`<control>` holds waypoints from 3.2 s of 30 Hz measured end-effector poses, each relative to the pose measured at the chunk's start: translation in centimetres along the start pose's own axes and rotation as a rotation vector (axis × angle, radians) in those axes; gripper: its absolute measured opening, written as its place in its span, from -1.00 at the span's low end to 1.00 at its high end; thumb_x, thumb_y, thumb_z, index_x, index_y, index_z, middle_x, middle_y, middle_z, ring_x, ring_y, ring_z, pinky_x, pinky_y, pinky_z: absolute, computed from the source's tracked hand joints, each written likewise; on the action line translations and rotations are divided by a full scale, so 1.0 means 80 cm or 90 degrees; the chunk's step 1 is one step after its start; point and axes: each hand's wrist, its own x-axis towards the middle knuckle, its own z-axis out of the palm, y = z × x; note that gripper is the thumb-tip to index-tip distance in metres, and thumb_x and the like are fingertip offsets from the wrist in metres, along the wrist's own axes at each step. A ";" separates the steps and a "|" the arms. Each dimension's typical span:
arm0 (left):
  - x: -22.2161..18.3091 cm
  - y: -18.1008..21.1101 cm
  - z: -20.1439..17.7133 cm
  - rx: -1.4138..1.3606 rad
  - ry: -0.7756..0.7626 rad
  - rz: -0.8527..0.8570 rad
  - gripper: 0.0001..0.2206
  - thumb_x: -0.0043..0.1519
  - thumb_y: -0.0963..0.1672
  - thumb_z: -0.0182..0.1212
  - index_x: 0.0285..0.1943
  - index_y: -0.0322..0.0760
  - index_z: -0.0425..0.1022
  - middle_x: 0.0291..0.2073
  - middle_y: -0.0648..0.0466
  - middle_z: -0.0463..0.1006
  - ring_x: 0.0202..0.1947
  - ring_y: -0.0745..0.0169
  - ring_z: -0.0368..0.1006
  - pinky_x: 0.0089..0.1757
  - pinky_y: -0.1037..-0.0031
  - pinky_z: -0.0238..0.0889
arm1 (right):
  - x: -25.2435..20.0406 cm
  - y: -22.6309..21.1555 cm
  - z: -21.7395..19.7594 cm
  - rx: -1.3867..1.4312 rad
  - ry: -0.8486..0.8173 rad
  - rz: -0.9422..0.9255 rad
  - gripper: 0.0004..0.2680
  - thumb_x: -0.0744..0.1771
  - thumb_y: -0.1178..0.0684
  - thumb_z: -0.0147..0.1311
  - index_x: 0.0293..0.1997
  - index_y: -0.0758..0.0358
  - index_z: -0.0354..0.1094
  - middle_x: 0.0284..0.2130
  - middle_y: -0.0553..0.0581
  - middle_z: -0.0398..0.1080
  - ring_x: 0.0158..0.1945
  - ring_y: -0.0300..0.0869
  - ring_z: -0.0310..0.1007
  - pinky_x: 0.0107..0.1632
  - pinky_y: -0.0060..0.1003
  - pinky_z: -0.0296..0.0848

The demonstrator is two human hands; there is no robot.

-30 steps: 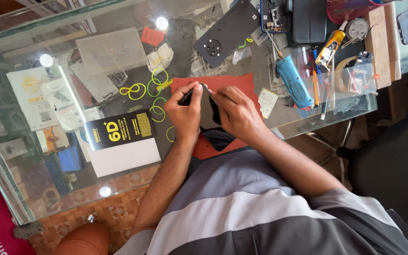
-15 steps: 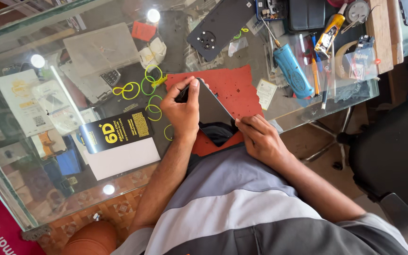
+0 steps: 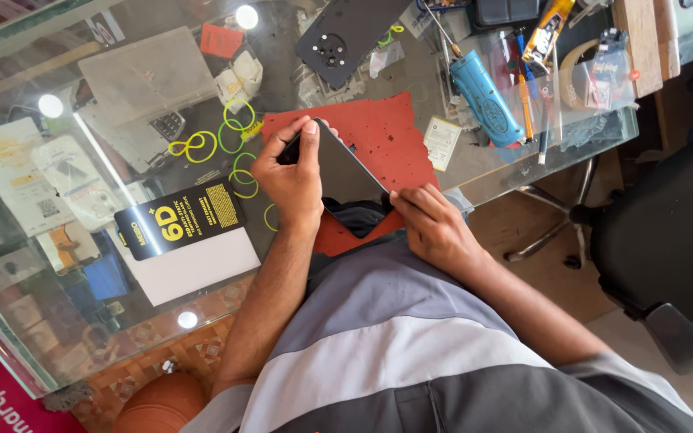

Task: The person cleans the exterior of a smartphone with a cloth and liquid, then uses a prying tool to remove the back cover, exposing the internal components. The person then uses a screwdriver to remove screws from the internal frame.

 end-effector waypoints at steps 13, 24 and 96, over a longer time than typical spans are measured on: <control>0.000 0.003 -0.001 -0.008 -0.002 -0.006 -0.91 0.30 -0.28 0.28 -0.06 -0.55 0.56 -0.25 -0.14 0.67 -0.27 0.13 0.66 -0.17 0.39 0.57 | 0.009 0.004 -0.008 -0.010 -0.053 -0.025 -0.63 0.16 0.42 0.09 0.08 0.57 0.37 -0.11 0.33 0.36 -0.15 0.12 0.41 -0.06 -0.08 0.45; -0.004 0.021 -0.009 -0.121 0.069 -0.050 -0.90 0.31 -0.29 0.24 -0.04 -0.54 0.55 -0.22 -0.21 0.65 -0.24 -0.03 0.66 -0.12 0.21 0.62 | -0.019 0.007 -0.018 0.049 -0.026 0.101 -0.76 0.25 0.34 0.16 0.00 0.37 0.46 -0.12 0.23 0.42 -0.12 0.07 0.50 -0.07 -0.12 0.51; -0.010 0.022 -0.036 0.167 0.046 0.072 -0.81 0.32 -0.25 0.30 0.06 -0.58 0.55 -0.23 -0.12 0.68 -0.26 0.20 0.66 -0.14 0.43 0.60 | 0.011 0.021 0.002 0.064 0.039 0.142 -0.90 0.34 0.30 0.11 -0.09 0.39 0.35 -0.14 0.21 0.37 -0.06 0.07 0.44 -0.03 -0.12 0.46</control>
